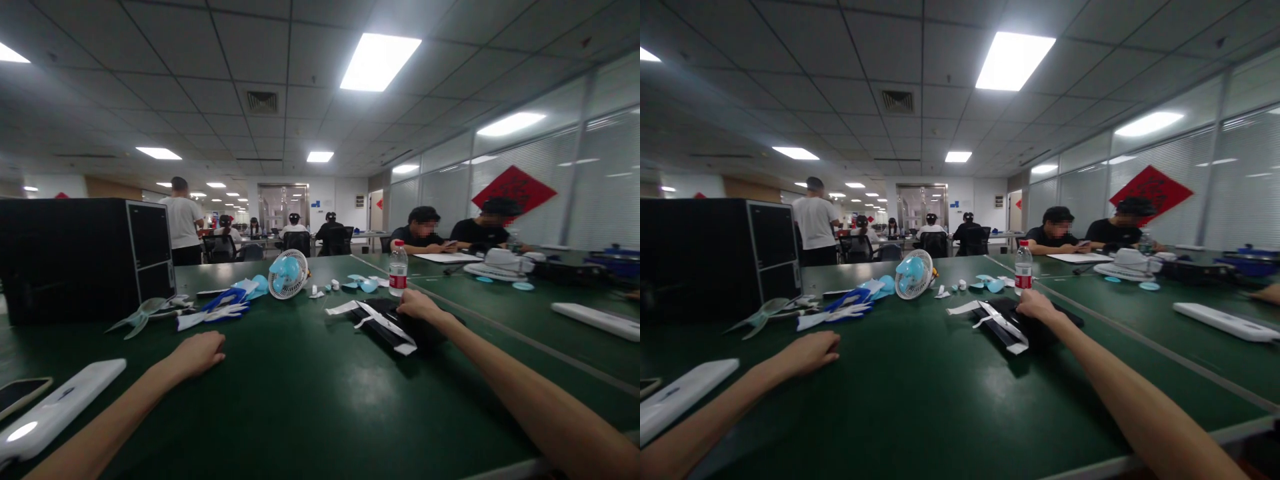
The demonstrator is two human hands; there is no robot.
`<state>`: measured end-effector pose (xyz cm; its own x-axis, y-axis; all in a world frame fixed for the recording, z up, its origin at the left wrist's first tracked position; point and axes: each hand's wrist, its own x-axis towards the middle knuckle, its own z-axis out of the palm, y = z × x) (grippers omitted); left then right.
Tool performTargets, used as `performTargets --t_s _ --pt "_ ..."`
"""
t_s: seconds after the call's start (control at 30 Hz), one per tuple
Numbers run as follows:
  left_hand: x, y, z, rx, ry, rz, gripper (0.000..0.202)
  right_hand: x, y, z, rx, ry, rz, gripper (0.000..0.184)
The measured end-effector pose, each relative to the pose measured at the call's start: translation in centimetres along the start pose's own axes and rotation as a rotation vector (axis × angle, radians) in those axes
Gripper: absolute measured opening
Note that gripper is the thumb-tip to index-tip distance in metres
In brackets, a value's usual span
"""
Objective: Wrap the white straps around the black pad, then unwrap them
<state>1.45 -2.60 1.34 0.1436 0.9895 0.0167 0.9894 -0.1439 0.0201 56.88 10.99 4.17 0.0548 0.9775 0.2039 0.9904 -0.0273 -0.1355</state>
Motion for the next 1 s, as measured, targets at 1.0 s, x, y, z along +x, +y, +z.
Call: performTargets --t_s 1.0 --pt "-0.2 0.2 0.0 0.023 0.012 0.008 0.023 -6.3 -3.1 -1.4 0.209 -0.397 0.069 0.022"
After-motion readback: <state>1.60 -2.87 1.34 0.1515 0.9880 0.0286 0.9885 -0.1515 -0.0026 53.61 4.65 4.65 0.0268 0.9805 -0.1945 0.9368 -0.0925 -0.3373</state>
